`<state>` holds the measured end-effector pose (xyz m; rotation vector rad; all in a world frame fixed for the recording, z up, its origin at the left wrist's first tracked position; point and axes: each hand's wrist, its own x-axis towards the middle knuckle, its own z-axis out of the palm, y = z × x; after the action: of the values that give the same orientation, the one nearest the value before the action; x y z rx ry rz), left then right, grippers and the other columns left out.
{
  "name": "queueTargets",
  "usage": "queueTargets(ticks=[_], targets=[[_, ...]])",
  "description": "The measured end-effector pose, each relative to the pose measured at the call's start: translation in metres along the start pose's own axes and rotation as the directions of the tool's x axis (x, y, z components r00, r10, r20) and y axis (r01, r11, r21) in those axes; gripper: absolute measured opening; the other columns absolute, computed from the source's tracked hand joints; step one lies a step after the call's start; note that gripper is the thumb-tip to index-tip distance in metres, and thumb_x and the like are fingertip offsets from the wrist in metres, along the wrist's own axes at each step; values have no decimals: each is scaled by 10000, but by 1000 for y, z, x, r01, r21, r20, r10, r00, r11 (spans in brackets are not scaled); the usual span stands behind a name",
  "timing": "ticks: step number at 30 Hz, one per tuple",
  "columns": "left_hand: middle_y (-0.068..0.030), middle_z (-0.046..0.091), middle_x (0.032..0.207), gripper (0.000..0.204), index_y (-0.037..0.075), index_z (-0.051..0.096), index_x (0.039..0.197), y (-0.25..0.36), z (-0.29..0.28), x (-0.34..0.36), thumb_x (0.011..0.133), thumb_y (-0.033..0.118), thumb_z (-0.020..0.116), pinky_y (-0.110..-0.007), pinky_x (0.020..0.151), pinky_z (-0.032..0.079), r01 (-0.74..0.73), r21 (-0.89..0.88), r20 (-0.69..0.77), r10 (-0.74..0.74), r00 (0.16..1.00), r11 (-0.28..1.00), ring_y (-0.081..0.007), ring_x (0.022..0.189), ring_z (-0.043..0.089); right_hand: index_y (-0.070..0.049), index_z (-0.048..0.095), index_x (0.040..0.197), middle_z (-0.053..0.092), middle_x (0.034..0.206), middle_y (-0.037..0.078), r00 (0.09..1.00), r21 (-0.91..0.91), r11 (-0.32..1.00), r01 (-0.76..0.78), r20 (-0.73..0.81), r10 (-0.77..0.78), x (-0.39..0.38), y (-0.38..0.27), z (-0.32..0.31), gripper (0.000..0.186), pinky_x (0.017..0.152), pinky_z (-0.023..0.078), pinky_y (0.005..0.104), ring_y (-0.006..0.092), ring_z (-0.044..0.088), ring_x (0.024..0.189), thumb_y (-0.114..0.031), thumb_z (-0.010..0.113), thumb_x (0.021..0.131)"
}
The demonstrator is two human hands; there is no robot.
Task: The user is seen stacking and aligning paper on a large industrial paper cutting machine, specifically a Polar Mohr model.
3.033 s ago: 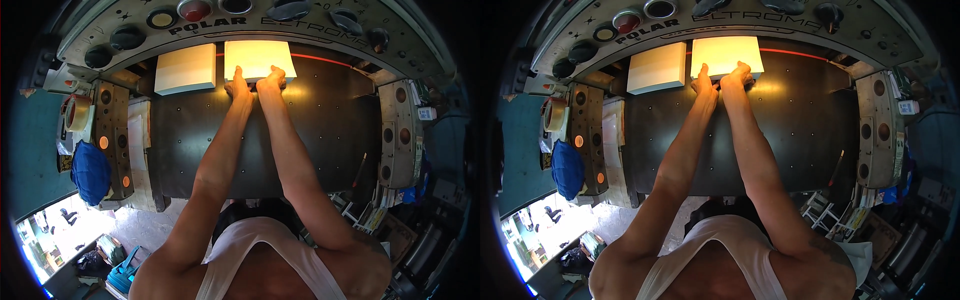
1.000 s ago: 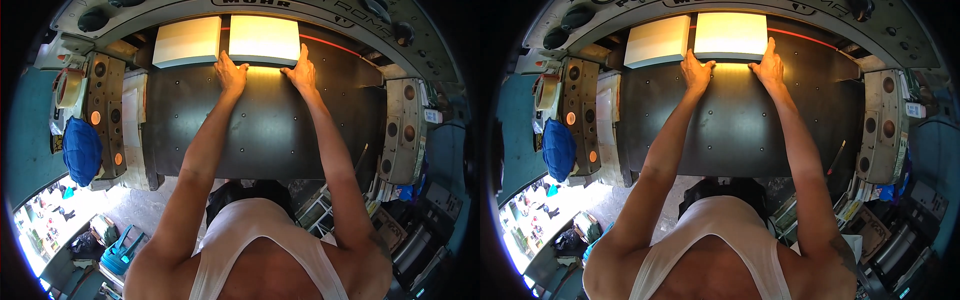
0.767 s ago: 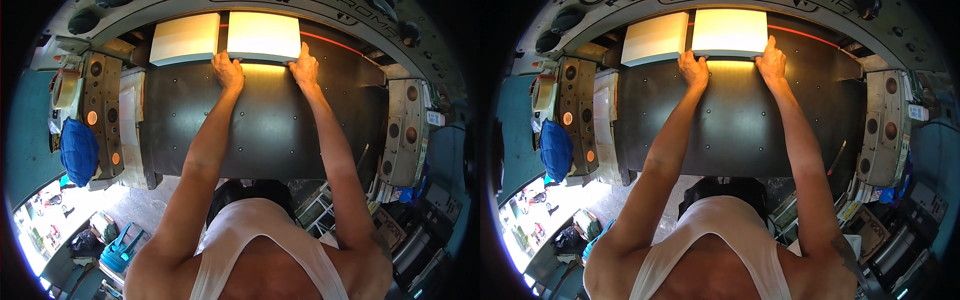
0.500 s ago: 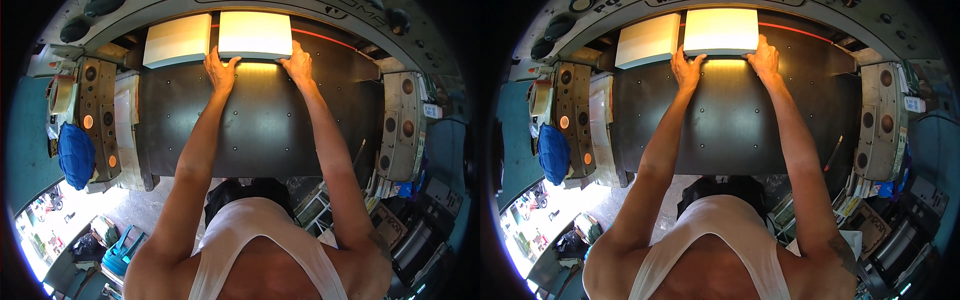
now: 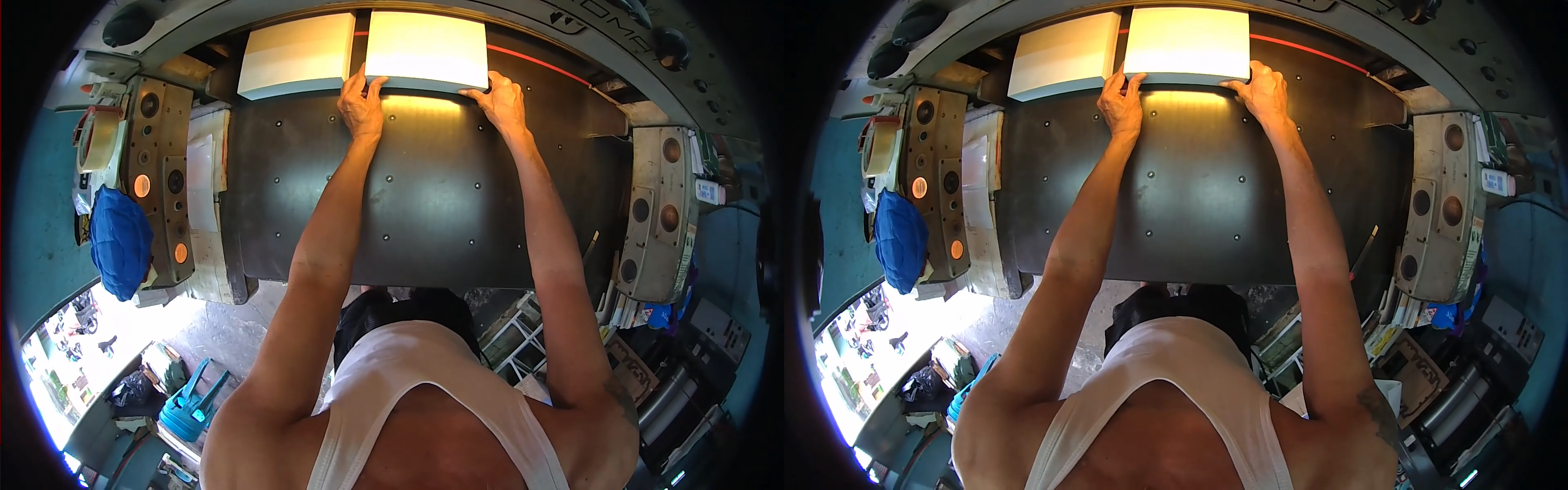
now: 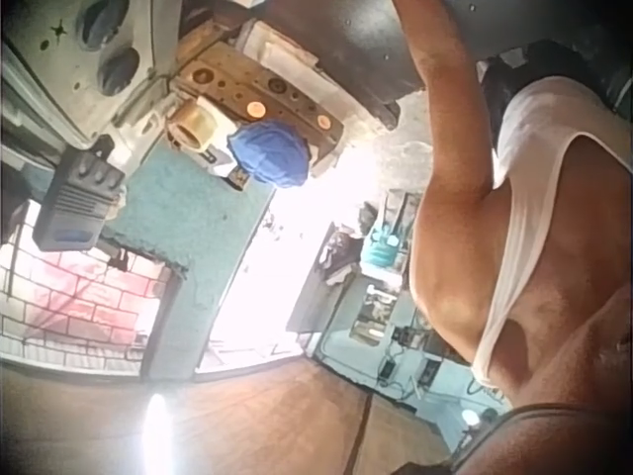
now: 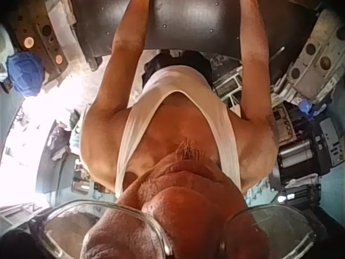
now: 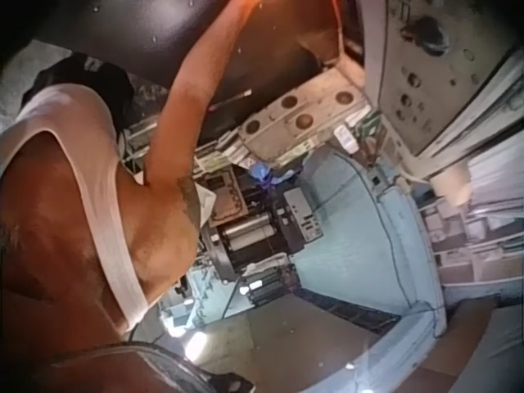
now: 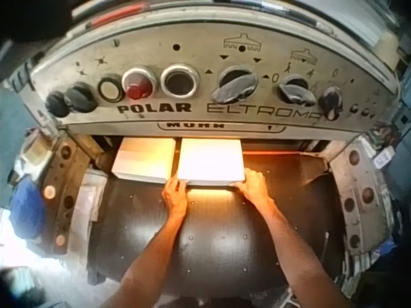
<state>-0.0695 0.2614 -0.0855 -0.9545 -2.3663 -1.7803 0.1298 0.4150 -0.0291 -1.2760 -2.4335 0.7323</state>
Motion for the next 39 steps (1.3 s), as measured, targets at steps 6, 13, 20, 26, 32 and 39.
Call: queueTargets(ticks=[6,13,20,26,32,39], targets=[[-154,705,1078,490,54,692,1240,2,-3,3,790,189,830,-363,802,540,127,-8,107,-126,986,992,-262,935,683,-36,713,928,719,680,109,1000,3,1000,-4,-13,4,0,-3,1,395,707,564,397,272,729,684,-374,844,773],[-153,693,1086,494,41,689,1235,2,-3,1,781,179,828,-375,771,529,53,26,85,-55,995,998,-268,862,654,-13,706,964,725,745,158,1000,-16,1000,-7,15,7,-1,-3,0,465,746,566,430,337,729,773,-395,859,747],[-171,672,1111,515,17,665,1243,3,-5,1,764,141,805,-412,875,502,29,125,177,-51,983,992,-327,999,610,13,644,1052,704,933,269,983,31,998,49,-178,-42,-10,-6,14,529,796,558,481,433,695,903,-255,898,672],[-184,666,1138,471,0,667,1210,-4,2,-1,754,66,763,-438,900,492,-29,115,107,17,994,993,-358,1029,600,17,630,1010,690,867,276,973,35,999,41,-229,-32,-8,-7,18,449,753,542,496,450,683,840,-187,864,685],[-177,644,1107,543,-26,636,1226,6,-15,-14,767,181,838,-396,838,515,-57,153,90,44,995,987,-306,977,620,28,469,1392,576,1325,285,993,179,983,27,-117,-5,-11,-5,16,802,1060,435,447,402,539,1269,-188,838,714],[-156,607,1181,508,15,594,1280,3,-111,-24,841,177,791,-411,895,483,-210,354,-83,254,964,911,-293,1071,564,133,174,1528,268,1582,298,963,871,431,-237,151,224,13,19,18,955,1205,222,385,341,295,1474,-389,646,883]])
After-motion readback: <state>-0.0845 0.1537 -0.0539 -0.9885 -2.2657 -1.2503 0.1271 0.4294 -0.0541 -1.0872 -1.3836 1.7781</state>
